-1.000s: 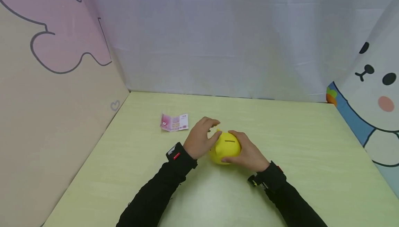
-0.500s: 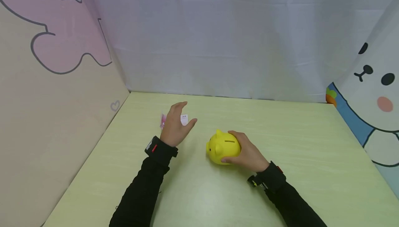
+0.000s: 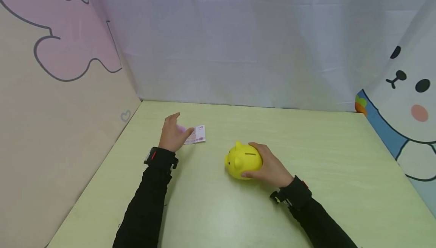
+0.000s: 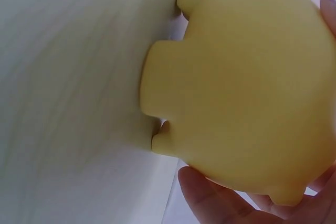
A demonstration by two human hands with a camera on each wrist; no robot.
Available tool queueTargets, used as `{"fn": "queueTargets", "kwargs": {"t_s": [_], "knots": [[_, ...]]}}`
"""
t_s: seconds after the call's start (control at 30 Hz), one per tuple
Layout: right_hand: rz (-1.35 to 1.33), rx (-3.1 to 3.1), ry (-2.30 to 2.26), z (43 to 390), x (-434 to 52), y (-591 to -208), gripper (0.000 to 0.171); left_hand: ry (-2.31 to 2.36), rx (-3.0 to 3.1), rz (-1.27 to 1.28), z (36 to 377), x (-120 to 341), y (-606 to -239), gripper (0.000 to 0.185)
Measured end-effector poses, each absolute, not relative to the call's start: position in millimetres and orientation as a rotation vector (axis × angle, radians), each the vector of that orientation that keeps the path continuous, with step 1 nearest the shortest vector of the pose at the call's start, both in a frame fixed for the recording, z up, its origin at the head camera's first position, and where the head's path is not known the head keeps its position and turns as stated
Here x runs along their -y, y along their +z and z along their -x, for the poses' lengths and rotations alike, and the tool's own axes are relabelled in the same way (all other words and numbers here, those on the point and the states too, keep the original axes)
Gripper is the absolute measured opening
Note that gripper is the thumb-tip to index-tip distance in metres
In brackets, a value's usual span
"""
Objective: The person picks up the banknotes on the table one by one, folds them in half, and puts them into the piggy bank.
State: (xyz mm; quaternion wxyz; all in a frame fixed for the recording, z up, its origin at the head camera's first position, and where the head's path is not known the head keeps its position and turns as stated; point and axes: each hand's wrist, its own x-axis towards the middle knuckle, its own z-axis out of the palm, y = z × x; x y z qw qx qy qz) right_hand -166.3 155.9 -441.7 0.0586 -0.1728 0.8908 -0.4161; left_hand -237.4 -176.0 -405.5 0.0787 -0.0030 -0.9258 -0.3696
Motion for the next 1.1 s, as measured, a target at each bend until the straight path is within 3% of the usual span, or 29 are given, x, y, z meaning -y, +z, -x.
{"fn": "queueTargets", "kwargs": {"t_s": [0.63,1.1], "knots": [[0.52,-2.692,-1.275,166,-155,-442,0.098,-1.184,2.946,-0.301,252,215,-432,0.078],[0.515,-2.695,-1.278,167,-156,-444,0.097,-1.059,2.753,-0.337,258,222,-453,0.026]]}}
